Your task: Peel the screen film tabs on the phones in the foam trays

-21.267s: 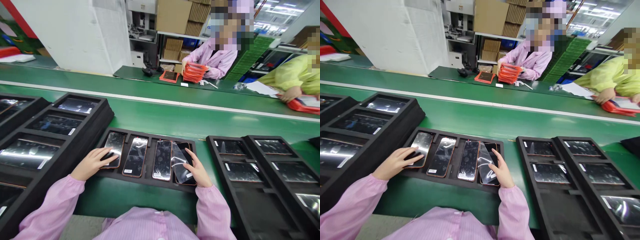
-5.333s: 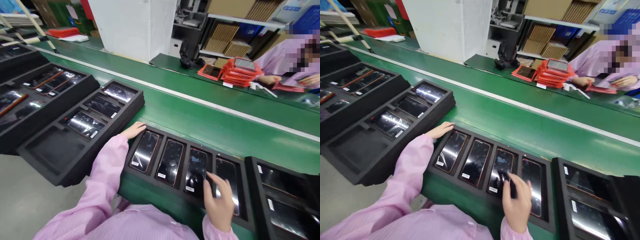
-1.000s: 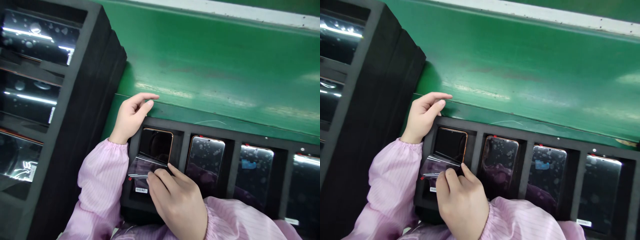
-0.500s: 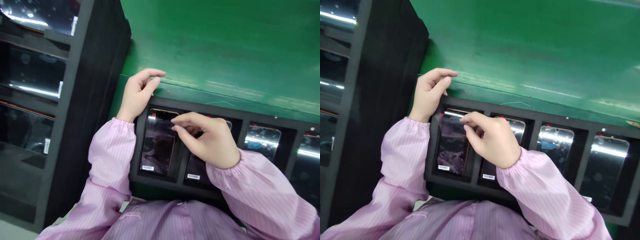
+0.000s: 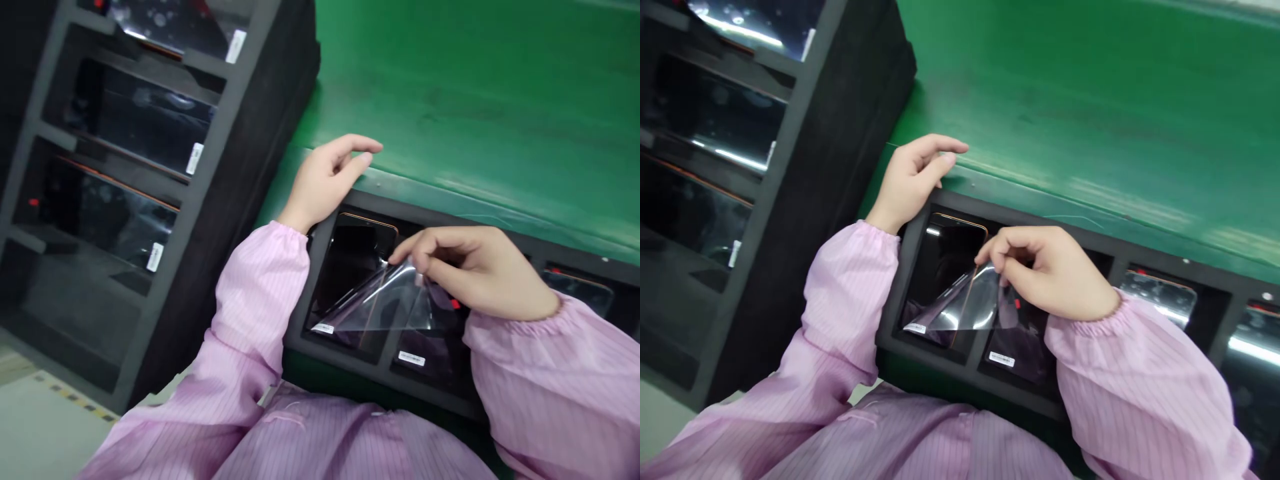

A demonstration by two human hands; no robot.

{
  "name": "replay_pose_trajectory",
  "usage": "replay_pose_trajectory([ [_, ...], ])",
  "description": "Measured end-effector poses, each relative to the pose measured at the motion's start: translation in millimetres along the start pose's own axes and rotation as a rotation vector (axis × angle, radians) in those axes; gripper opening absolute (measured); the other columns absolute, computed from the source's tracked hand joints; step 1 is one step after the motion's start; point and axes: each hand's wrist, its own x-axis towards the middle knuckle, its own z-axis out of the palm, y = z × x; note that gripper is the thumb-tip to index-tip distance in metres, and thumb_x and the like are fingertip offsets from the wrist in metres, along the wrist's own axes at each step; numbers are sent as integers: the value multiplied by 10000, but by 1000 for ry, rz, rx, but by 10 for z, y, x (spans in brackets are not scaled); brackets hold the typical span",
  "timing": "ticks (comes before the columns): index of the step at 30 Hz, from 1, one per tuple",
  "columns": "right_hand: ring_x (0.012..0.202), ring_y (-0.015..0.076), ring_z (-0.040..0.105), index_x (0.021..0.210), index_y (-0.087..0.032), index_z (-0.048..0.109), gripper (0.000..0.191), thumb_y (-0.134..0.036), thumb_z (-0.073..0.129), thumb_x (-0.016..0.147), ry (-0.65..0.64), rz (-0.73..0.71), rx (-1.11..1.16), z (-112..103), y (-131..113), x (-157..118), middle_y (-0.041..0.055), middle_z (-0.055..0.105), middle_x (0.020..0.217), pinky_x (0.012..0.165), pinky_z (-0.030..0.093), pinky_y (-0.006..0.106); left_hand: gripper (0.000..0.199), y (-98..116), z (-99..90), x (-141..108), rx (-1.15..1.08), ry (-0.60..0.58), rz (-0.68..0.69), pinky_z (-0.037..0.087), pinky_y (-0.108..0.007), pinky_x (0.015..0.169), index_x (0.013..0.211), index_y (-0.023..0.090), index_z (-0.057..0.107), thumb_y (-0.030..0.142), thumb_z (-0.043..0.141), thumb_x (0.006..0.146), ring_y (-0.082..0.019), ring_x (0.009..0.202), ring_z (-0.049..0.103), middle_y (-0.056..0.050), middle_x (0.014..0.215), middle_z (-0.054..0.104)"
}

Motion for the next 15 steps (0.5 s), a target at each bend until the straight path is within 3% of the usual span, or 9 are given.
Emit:
replay_pose_trajectory([
  [4, 548, 147, 607, 620, -208, 565, 239, -273, 622, 843, -21, -18, -44, -51, 32, 15, 38, 722, 814, 486, 491, 277, 158, 0, 9, 9, 0, -1, -24, 474, -251, 598, 1022, 247, 673, 317, 548, 954, -136, 660, 598, 39, 607, 502],
  [11, 599, 191, 678, 637, -238, 577, 255, -323, 640, 869, 33, -171, -150, -66, 83, 32, 10, 736, 798, 399, 502, 267, 258, 73, -28, 13, 107, -60, -78, 473, -261, 621, 1083, 276, 649, 395, 440, 991, -115, 706, 614, 55, 698, 580],
  [15, 580, 172, 674, 862, -257, 666, 74, -320, 692, 834, 162, -211, -281, 89, 50, -10, 8, 738, 828, 430, 523, 265, 239, 78, -28, 23, 84, -65, -72, 463, -270, 617, 1074, 264, 653, 370, 456, 990, -123, 713, 617, 54, 684, 586],
])
